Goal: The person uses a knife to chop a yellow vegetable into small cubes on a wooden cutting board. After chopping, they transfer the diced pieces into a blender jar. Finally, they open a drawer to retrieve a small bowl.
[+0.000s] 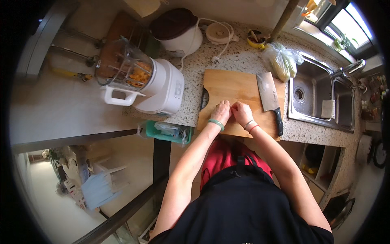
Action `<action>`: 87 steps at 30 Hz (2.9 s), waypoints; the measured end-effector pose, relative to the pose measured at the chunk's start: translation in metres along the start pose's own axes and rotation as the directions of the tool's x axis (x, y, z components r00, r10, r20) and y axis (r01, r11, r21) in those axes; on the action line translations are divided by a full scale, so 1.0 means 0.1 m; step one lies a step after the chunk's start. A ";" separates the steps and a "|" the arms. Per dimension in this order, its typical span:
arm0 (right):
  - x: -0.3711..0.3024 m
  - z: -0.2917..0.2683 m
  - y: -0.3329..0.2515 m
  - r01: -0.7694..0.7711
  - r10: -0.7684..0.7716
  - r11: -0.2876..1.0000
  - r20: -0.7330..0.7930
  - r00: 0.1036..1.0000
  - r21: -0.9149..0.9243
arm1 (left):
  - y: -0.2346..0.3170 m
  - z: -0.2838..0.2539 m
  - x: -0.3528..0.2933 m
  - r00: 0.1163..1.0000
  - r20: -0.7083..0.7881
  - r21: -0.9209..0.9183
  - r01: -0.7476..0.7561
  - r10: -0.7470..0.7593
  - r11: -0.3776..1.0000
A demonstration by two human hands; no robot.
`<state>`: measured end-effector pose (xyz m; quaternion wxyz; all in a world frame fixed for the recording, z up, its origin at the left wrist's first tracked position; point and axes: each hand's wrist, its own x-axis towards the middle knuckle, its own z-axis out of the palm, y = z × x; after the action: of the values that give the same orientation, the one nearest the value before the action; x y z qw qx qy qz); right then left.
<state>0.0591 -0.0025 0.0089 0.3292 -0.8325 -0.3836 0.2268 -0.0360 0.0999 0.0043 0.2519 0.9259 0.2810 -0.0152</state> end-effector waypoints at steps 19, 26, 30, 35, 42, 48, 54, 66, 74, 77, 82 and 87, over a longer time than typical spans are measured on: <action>0.71 -0.83 -3.84 0.601 -0.510 0.640 -0.320 0.798 0.479 | -0.19 -4.06 -0.84 0.680 -0.731 -0.013 -0.103 0.061 0.995; 0.80 -0.56 -3.84 0.606 -0.507 0.740 -0.351 0.787 0.292 | -0.75 -4.03 -0.80 0.613 -0.745 0.278 -0.073 0.263 0.958; 0.71 -0.72 -3.59 0.334 -0.314 0.595 -0.171 0.934 0.731 | -0.39 -3.89 -0.71 0.549 -0.782 0.141 -0.305 0.295 0.942; 0.23 -1.11 -2.92 0.228 -0.017 0.117 -0.228 0.974 0.966 | 0.34 -3.26 -0.52 0.802 -0.581 -0.687 -0.575 0.140 0.445; -1.04 -1.80 -1.54 0.434 0.314 -0.087 -0.389 0.866 0.896 | 1.64 -1.98 -0.52 0.922 -0.103 -0.936 0.037 0.372 -0.349; -2.41 -2.23 -0.71 0.712 0.591 -0.036 -0.559 0.581 0.701 | 2.79 -1.00 -0.98 0.833 0.165 -0.809 0.421 0.529 -0.410; -3.92 -2.43 0.16 0.831 0.738 0.062 -0.586 0.335 0.552 | 3.92 -0.03 -1.64 0.598 0.337 -0.704 0.673 0.727 -0.228; -6.63 -2.28 1.24 0.888 0.843 0.413 -0.456 -0.287 0.204 | 5.60 1.93 -3.35 0.009 0.609 -0.373 0.886 0.793 0.276; -7.64 -2.29 2.09 0.895 0.852 0.446 -0.304 -0.426 -0.004 | 6.38 3.11 -4.13 -0.145 0.696 -0.278 0.849 0.703 0.450; -7.99 -2.31 2.47 0.887 0.862 0.460 -0.216 -0.458 -0.044 | 6.65 3.59 -4.40 -0.186 0.729 -0.220 0.847 0.659 0.483; -8.49 -2.36 3.16 0.883 0.875 0.450 -0.134 -0.466 -0.134 | 7.05 4.36 -4.75 -0.205 0.795 -0.150 0.845 0.572 0.512; -9.01 -2.27 3.91 0.890 0.904 0.420 -0.006 -0.428 -0.177 | 7.22 5.10 -5.04 -0.172 0.863 -0.089 0.874 0.475 0.478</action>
<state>-0.1493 -0.9887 -0.0066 -0.7690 -0.0517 -0.3513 0.5316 -0.0208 -0.9167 -0.0244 0.7420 0.2271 0.1544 -0.6116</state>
